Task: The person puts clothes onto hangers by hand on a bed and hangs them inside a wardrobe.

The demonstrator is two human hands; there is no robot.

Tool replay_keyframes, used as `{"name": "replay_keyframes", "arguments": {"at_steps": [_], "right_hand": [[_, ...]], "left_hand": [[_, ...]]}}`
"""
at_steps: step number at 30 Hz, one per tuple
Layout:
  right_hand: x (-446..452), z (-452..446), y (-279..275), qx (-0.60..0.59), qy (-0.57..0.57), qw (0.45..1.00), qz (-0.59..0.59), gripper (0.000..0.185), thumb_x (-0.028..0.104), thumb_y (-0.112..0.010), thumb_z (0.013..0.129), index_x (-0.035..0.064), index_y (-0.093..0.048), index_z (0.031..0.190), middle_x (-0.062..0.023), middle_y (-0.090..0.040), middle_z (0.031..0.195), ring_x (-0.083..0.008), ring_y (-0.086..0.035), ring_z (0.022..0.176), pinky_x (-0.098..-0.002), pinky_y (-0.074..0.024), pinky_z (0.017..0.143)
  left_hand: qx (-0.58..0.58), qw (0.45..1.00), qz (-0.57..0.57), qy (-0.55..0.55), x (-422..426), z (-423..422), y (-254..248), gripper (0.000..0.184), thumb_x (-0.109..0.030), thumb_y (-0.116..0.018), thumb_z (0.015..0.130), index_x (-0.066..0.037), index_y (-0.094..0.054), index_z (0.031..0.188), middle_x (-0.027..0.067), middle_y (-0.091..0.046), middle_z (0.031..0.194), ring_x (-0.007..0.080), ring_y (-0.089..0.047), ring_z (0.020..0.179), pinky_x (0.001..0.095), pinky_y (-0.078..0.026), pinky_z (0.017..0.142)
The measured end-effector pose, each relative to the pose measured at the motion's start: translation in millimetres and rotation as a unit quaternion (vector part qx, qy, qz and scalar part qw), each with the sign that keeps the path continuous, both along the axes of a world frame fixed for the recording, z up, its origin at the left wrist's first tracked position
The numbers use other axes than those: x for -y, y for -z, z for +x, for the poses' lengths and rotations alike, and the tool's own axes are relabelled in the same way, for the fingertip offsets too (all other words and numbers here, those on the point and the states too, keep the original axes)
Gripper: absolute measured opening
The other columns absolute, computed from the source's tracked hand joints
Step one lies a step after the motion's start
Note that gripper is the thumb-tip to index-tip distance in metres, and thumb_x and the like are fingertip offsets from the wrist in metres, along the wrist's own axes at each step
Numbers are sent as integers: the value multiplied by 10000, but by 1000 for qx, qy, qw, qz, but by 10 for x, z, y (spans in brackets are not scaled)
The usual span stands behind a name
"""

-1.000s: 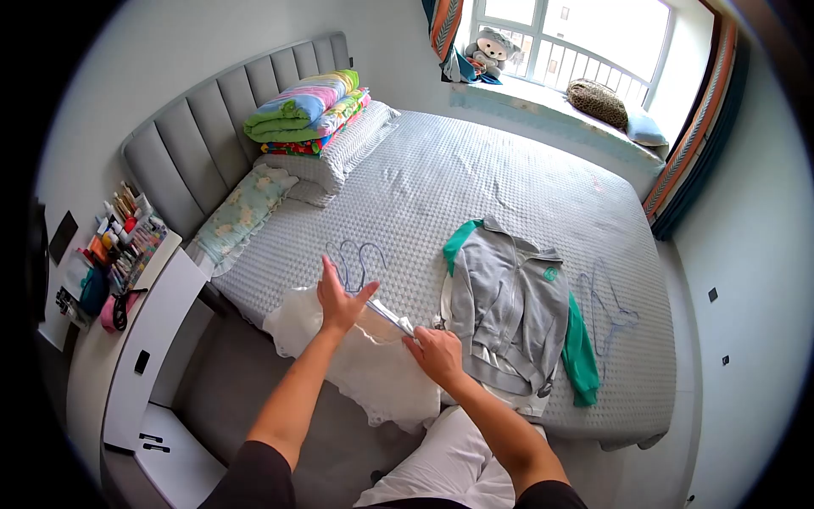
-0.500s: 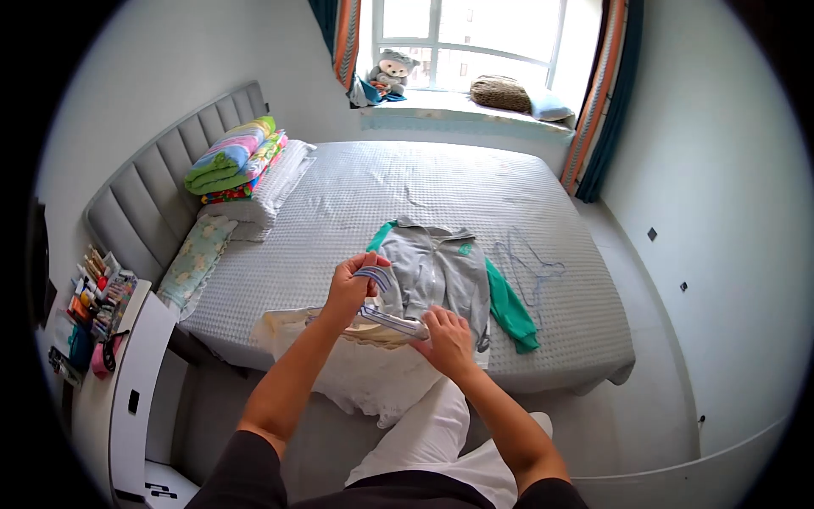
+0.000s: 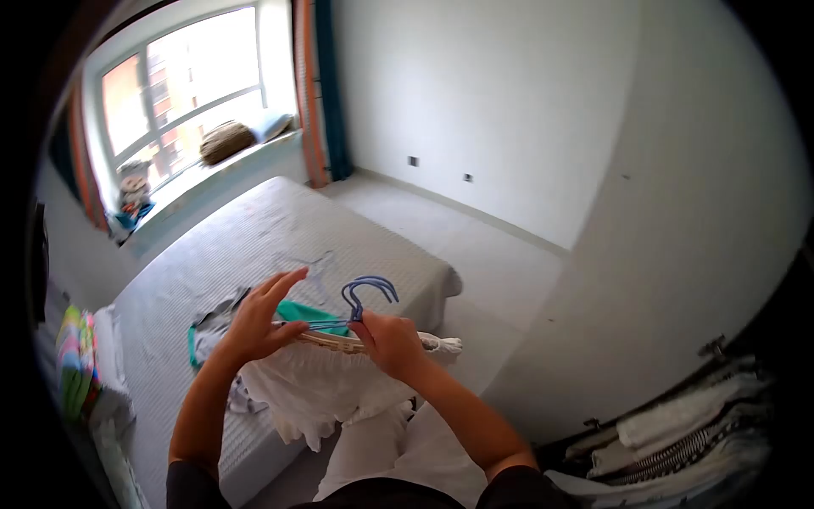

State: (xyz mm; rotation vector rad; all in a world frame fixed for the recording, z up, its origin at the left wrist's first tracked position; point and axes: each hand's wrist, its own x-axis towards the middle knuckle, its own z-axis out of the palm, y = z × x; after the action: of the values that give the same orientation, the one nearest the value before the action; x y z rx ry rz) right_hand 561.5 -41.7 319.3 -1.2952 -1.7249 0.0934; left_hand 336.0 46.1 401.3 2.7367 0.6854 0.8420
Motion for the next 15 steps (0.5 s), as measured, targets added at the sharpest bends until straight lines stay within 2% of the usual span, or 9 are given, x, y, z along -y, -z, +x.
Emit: {"name": "replay_keyframes", "arguments": {"at_steps": [2, 3, 5, 6, 9, 13, 14, 15], "right_hand": [[435, 441, -75, -13, 70, 997, 35, 292, 263, -620, 941, 42, -546, 766, -173, -572, 635, -386, -564, 573, -433, -424, 514], [673, 653, -95, 0, 113, 993, 28, 275, 266, -612, 946, 45, -552, 793, -162, -581, 642, -381, -573, 581, -436, -431, 518], [1123, 991, -146, 25, 196, 980, 13, 247, 272, -596, 956, 51, -564, 849, -141, -601, 657, -371, -591, 597, -443, -446, 527], [1343, 1128, -172, 5, 220, 975, 30, 274, 253, -615, 943, 42, -546, 783, -153, -565, 627, -382, -541, 553, -420, -414, 508], [1924, 1467, -167, 7, 316, 949, 7, 233, 260, -616, 942, 56, -560, 845, -127, -599, 652, -358, -590, 587, -431, -444, 528], [2559, 1615, -102, -77, 398, 914, 20, 178, 198, -624, 933, 48, -599, 840, -109, -562, 610, -300, -541, 523, -376, -410, 510], [2665, 1623, -49, -74, 408, 908, 52, 134, 129, -580, 953, 17, -585, 879, -66, -490, 592, -179, -453, 492, -301, -373, 519], [2771, 1594, -55, -112, 428, 896, 48, 148, 135, -570, 961, 13, -581, 877, -65, -479, 593, -169, -439, 499, -297, -370, 521]], "left_hand": [[-92, 994, -24, 54, -72, 345, 33, 620, -377, -757, 780, -65, -550, 1274, 148, -653, 1115, 337, -641, 1016, 417, -502, 856], [-138, 985, -52, 91, -82, 594, 66, 577, -380, -764, 769, -67, -583, 1219, 133, -673, 1061, 327, -667, 938, 413, -520, 798], [-177, 970, 14, 165, -68, 1140, 192, 434, -358, -765, 765, -82, -622, 1067, 96, -685, 931, 318, -674, 801, 416, -525, 695], [-182, 962, 21, 204, -8, 1433, 268, 408, -347, -766, 763, -85, -622, 1040, 90, -681, 915, 316, -670, 794, 419, -521, 683], [-180, 935, 53, 302, 190, 2202, 389, 352, -319, -766, 755, -92, -616, 978, 79, -668, 871, 311, -662, 779, 425, -511, 653], [-117, 889, 106, 429, 559, 2988, 250, 312, -316, -756, 748, -82, -617, 899, 74, -643, 809, 311, -631, 754, 422, -493, 628], [-104, 873, 117, 462, 654, 3164, 132, 301, -320, -750, 754, -79, -618, 877, 74, -638, 796, 313, -621, 747, 422, -491, 633], [-92, 855, 127, 494, 755, 3289, 40, 294, -324, -744, 760, -75, -619, 855, 74, -633, 784, 315, -611, 740, 421, -488, 638]]}}
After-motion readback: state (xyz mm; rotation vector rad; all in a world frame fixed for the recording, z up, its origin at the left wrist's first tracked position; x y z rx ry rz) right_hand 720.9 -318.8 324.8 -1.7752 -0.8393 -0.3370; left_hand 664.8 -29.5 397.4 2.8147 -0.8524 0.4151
